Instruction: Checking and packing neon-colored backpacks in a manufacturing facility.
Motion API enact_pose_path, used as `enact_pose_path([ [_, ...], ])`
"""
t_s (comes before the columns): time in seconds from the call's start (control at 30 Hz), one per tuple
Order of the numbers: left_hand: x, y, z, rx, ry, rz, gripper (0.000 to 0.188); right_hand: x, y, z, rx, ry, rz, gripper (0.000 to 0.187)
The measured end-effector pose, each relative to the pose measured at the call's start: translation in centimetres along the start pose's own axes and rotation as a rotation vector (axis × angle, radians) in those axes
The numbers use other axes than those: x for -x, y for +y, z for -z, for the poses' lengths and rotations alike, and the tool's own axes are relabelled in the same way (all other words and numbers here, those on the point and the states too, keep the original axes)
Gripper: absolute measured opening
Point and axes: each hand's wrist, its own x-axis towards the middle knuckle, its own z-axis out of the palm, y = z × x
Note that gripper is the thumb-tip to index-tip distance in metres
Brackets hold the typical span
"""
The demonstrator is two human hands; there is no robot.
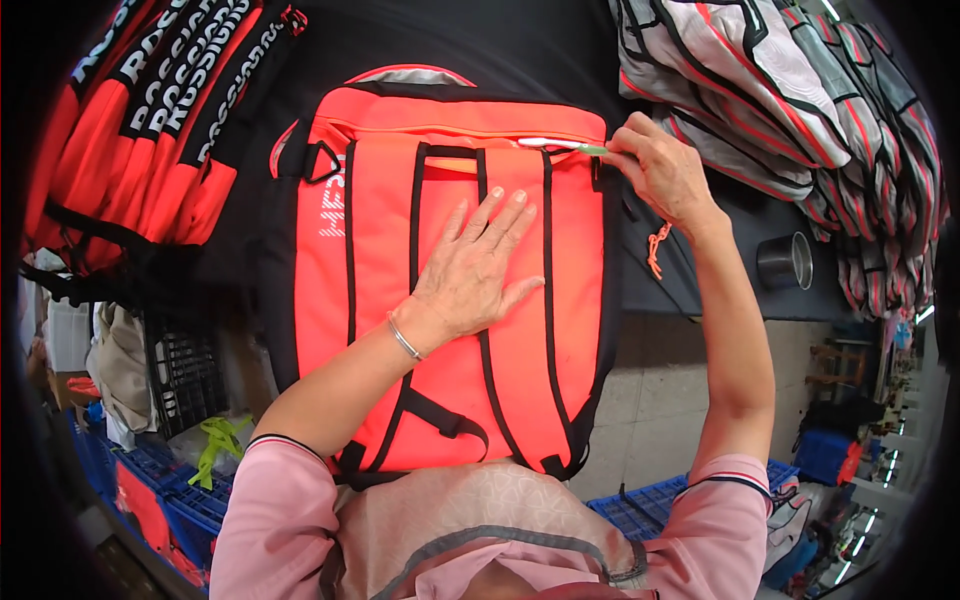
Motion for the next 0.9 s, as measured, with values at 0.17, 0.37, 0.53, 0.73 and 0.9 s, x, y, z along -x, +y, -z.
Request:
enact_pose_path([
  [0.17,1.0,-2.9,0.3,0.219,0.282,-0.137,0.067,2.0,2.4,2.1,-0.047,0.000,-0.129,0.014],
  [0.37,1.8,-7.4,5.4,-0.183,0.222,0.279,0.076,1.0,-1.7,2.8,-0.165,0.188,-0.198,0.011],
  [0.53,5.9,-5.7,3.3,-0.058,0.137,0.237,0.078,-4.6,-7.4,-0.9,-0.420,0.164,-0.079,0.014],
  [0.73,6.6,-4.7,3.4,0.007,0.131,0.244,0.074,-10.4,-10.5,-5.8,-0.402,0.078,0.125,0.018],
  [0.9,7.2,-5.2,3.3,0.005,0.129,0.258,0.076,-9.6,-7.7,-4.5,-0.273,-0.112,0.107,0.021],
])
